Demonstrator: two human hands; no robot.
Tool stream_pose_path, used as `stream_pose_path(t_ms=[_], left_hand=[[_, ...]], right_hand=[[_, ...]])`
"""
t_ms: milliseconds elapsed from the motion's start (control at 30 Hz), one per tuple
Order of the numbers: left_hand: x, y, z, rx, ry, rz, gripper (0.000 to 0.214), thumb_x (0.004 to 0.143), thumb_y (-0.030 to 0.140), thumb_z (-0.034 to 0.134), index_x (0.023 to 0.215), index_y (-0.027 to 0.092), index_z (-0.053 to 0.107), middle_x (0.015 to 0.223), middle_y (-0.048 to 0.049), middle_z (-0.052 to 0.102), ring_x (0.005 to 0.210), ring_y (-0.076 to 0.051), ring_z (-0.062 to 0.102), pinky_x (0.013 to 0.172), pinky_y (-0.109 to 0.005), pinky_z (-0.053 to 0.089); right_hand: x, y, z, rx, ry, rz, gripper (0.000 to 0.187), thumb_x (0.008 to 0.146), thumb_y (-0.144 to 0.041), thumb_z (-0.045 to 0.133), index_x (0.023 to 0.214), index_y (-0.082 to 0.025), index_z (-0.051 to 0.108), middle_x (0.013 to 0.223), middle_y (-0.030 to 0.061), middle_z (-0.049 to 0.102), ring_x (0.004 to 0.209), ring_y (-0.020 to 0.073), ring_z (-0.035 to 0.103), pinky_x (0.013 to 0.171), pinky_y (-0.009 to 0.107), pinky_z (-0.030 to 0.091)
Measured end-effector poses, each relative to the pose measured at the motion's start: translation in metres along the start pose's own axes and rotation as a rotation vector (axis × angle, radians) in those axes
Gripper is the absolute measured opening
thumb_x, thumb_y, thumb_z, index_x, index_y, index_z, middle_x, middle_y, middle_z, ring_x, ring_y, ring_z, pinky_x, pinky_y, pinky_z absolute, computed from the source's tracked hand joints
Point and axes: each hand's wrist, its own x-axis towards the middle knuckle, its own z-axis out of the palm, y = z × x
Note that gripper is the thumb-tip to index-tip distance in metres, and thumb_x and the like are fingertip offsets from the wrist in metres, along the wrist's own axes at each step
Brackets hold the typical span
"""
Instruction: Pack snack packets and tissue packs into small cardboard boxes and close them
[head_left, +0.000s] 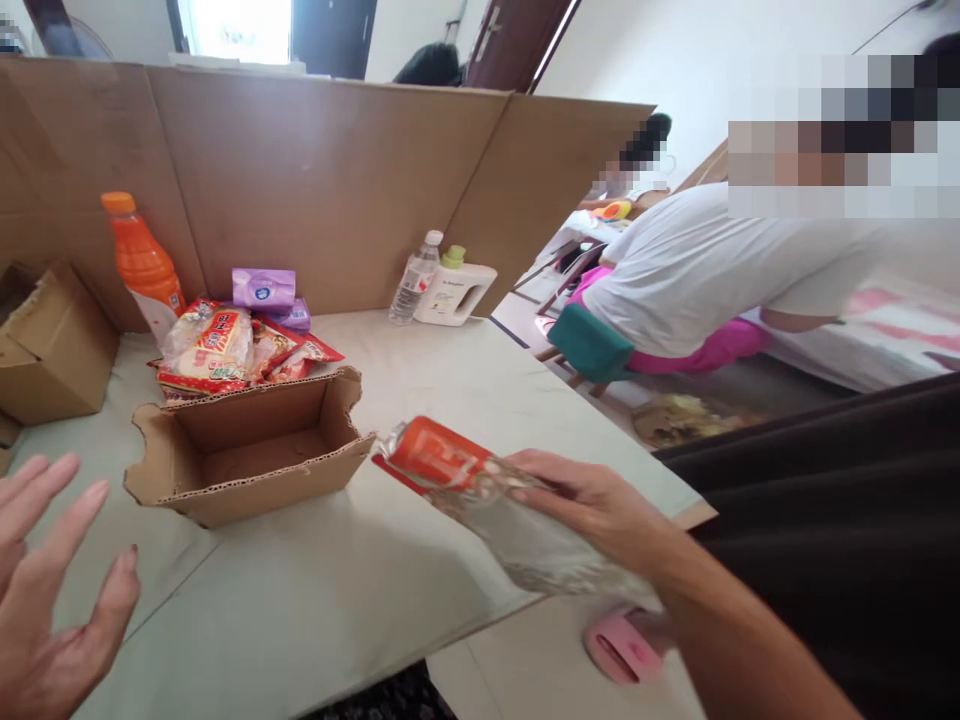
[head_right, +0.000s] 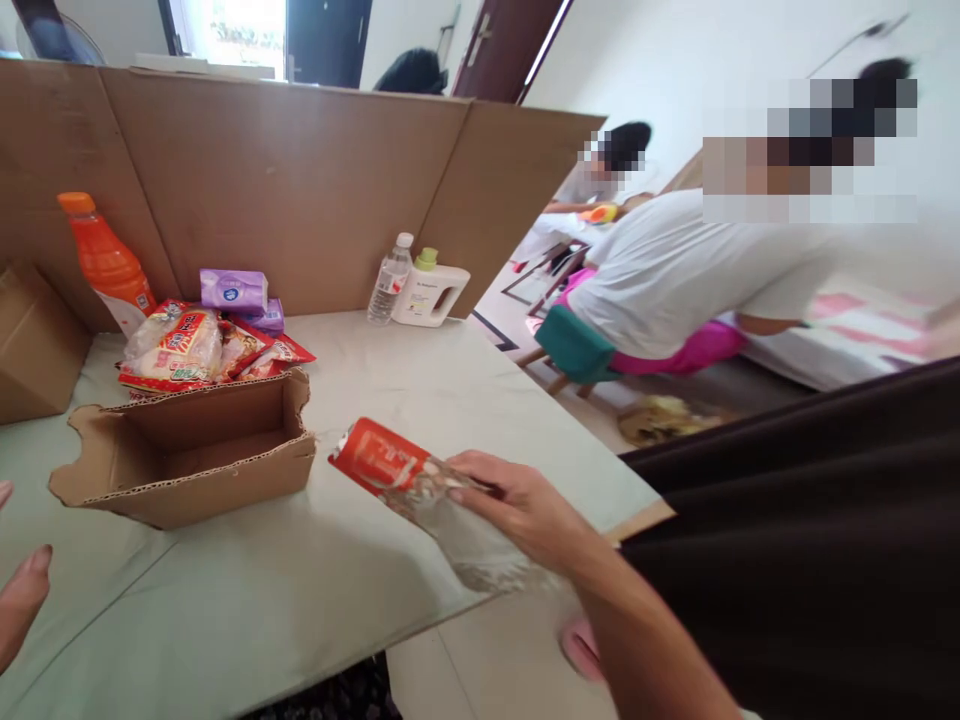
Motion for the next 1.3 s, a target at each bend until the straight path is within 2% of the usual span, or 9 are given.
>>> stream_pose_path(t_ms=[100,167,367,500,633,733,900,1067,1300], left_hand=[[0.010,0.032,-0.016,-0.113,0.072,0.060,0.072,0.085,0.031,0.067,0.151,0.041,0.041,0.159,0.0046,0.044,0.135,-0.035,0.054,0.117,-0.059,0.044],[0.016,0.061,-0.020,-0.299,-0.030,0.079,0.076,0.087,0.035,0.069,0.155,0.033,0.037,0.160,-0.0040,0.043,0.139,-0.033,0.051,0.116,-0.052,0.048],[-0.003,0.110,0.009,-0.752,-0.404,0.084,0.125,0.071,0.057,0.084,0.163,0.027,0.004,0.160,-0.0170,0.043,0.136,-0.035,0.057,0.103,-0.045,0.059],[-0.024,0.111,0.019,-0.798,-0.308,-0.097,0.121,0.075,0.051,0.083,0.161,0.031,-0.001,0.151,-0.0168,0.054,0.128,-0.034,0.064,0.098,-0.046,0.062],[-0.022,0.110,0.003,-0.618,-0.116,-0.300,0.050,0.095,0.036,0.060,0.142,0.028,0.043,0.109,-0.0055,0.074,0.079,-0.018,0.075,0.067,-0.028,0.065],[-0.002,0.101,-0.011,-0.494,0.047,-0.307,0.026,0.094,0.040,0.059,0.117,0.027,0.058,0.080,0.0047,0.069,0.054,-0.012,0.064,0.051,-0.021,0.057],[0.047,0.077,-0.034,-0.385,0.247,-0.136,0.033,0.087,0.038,0.069,0.117,0.029,0.058,0.107,0.0006,0.072,0.087,-0.019,0.073,0.080,-0.033,0.063],[0.076,0.061,-0.051,-0.316,0.064,-0.180,0.041,0.083,0.049,0.071,0.117,0.029,0.060,0.094,0.0019,0.069,0.071,-0.017,0.064,0.061,-0.030,0.054],[0.096,0.042,-0.021,-0.462,-0.313,-0.198,0.029,0.088,0.044,0.058,0.103,0.020,0.062,0.091,-0.0032,0.069,0.076,-0.019,0.064,0.062,-0.030,0.052]], right_hand=[[-0.010,-0.041,-0.029,-0.108,-0.077,-0.214,0.019,0.094,-0.041,0.066,0.095,-0.031,0.083,0.095,0.0105,0.077,0.088,0.0239,0.074,0.076,0.034,0.061],[-0.009,-0.072,-0.035,-0.108,-0.179,-0.319,0.021,0.098,-0.037,0.061,0.101,-0.036,0.082,0.093,0.0087,0.077,0.084,0.0220,0.075,0.070,0.031,0.062],[0.024,-0.147,0.004,-0.032,-0.414,-0.433,0.025,0.101,-0.032,0.056,0.093,-0.025,0.079,0.083,0.0044,0.074,0.073,0.0159,0.071,0.067,0.025,0.058],[0.045,-0.167,0.031,-0.053,-0.468,-0.441,0.025,0.100,-0.028,0.055,0.089,-0.020,0.075,0.083,0.0027,0.073,0.073,0.0136,0.067,0.067,0.025,0.054],[0.057,-0.176,0.034,-0.044,-0.528,-0.507,0.020,0.098,-0.027,0.057,0.095,-0.019,0.074,0.089,0.0028,0.074,0.079,0.0145,0.067,0.072,0.026,0.053],[0.063,-0.181,0.020,-0.116,-0.582,-0.452,0.022,0.092,-0.033,0.063,0.108,-0.021,0.073,0.083,-0.0004,0.071,0.069,0.0140,0.063,0.059,0.024,0.049],[0.080,-0.196,-0.006,-0.203,-0.340,-0.475,0.030,0.095,-0.035,0.055,0.070,-0.020,0.062,0.057,-0.0038,0.048,0.051,0.0096,0.040,0.046,0.024,0.030],[0.122,-0.186,0.015,-0.128,-0.253,-0.426,0.028,0.088,-0.038,0.060,0.068,-0.019,0.056,0.059,-0.0022,0.052,0.055,0.0110,0.045,0.051,0.026,0.033],[0.147,-0.142,0.053,-0.230,-0.333,-0.282,0.028,0.082,-0.031,0.055,0.059,-0.021,0.043,0.055,-0.0065,0.037,0.053,0.0089,0.033,0.054,0.026,0.028]])
